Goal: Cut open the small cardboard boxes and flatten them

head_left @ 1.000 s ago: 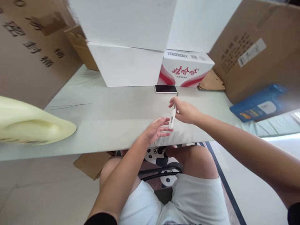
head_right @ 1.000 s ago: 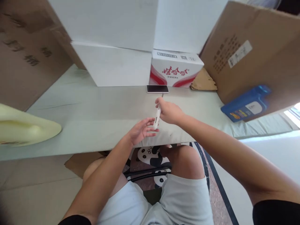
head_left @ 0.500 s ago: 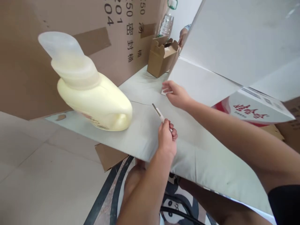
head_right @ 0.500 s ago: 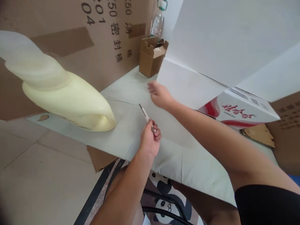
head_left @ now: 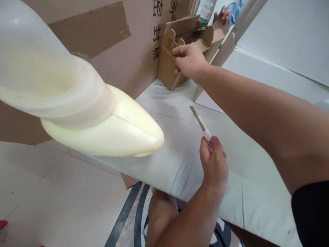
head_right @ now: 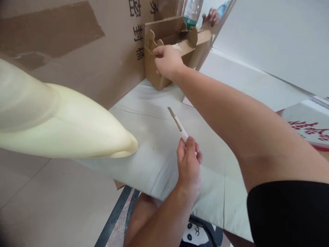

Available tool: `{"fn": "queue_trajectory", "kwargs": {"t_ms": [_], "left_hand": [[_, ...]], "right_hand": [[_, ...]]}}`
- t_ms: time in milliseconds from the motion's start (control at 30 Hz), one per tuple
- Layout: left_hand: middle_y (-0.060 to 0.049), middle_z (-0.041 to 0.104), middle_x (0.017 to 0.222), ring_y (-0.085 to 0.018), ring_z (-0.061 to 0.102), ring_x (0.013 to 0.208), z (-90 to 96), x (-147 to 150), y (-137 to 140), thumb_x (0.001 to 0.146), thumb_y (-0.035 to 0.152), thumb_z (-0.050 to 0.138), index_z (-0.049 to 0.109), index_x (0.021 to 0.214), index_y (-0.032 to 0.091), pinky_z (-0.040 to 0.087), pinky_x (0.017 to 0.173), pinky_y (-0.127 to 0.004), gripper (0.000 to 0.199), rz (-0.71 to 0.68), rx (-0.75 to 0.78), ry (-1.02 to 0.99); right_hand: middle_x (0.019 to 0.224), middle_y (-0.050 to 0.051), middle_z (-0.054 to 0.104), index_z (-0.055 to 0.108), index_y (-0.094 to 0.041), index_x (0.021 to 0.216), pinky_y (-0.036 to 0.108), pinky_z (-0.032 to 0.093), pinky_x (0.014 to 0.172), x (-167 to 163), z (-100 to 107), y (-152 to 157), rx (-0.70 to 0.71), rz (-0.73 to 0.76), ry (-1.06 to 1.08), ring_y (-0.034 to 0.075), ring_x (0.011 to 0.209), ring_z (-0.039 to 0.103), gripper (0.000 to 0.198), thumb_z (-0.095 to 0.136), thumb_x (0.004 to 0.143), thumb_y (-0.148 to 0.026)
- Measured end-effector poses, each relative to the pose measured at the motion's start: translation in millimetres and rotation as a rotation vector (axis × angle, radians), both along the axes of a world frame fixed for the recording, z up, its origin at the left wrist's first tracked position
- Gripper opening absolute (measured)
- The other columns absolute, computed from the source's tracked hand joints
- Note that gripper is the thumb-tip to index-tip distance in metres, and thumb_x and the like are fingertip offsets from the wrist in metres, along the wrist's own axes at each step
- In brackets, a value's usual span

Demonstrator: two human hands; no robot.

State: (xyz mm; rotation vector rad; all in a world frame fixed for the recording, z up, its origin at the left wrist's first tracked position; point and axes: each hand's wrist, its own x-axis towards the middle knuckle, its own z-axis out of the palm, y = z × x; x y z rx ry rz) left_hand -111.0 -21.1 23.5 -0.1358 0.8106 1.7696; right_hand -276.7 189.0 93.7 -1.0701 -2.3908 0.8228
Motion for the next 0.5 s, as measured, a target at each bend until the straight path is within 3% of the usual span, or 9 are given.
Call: {"fn": "queue_trajectory", "kwargs": {"t_ms": [100,200,400,500], "left_hand": [[0.005,0.034,0.063,-0.011,0.029,0.056,2.9,17.0,-7.4,0.074,0.089,0.066,0.042,0.074,0.024,0.026,0.053,-0.029,0.070,0.111,0.019,0.166],[0.004,0.037,0.060,-0.012,0.032,0.057,12.0,44.6,-22.9,0.083,0.084,0.061,0.047,0.074,0.024,0.030,0.056,-0.031,0.062,0.197,0.112,0.332],[0.001,0.053,0.062,-0.012,0.043,0.054,45.0,94.6,-71.2,0.099,0.065,0.057,0.061,0.082,0.025,0.035,0.056,-0.032,0.044,0.018,0.411,0.566],[0.002,0.055,0.065,-0.012,0.048,0.055,60.2,96.9,-77.0,0.101,0.054,0.061,0.062,0.082,0.025,0.037,0.055,-0.030,0.035,0.099,0.457,0.763]], "right_hand": [[0.120,0.001,0.074,0.070,-0.016,0.120,0.035,0.066,0.087,51.2,1.5,-34.8,-0.037,0.021,0.094,0.015,0.082,0.079,0.042,0.051,0.089,0.002],[0.110,0.002,0.078,0.075,-0.022,0.107,0.038,0.065,0.092,126.6,1.8,-71.2,-0.020,0.092,0.130,0.019,0.091,0.078,0.029,0.059,0.089,-0.005],[0.101,0.003,0.082,0.079,-0.025,0.077,0.039,0.064,0.089,302.7,9.7,-140.1,0.185,0.150,0.182,0.022,0.095,0.077,0.021,0.061,0.081,-0.014],[0.086,0.003,0.081,0.077,-0.026,0.066,0.034,0.065,0.072,383.2,8.2,-173.8,0.221,0.066,0.327,0.020,0.076,0.076,0.025,0.061,0.075,-0.009]]}}
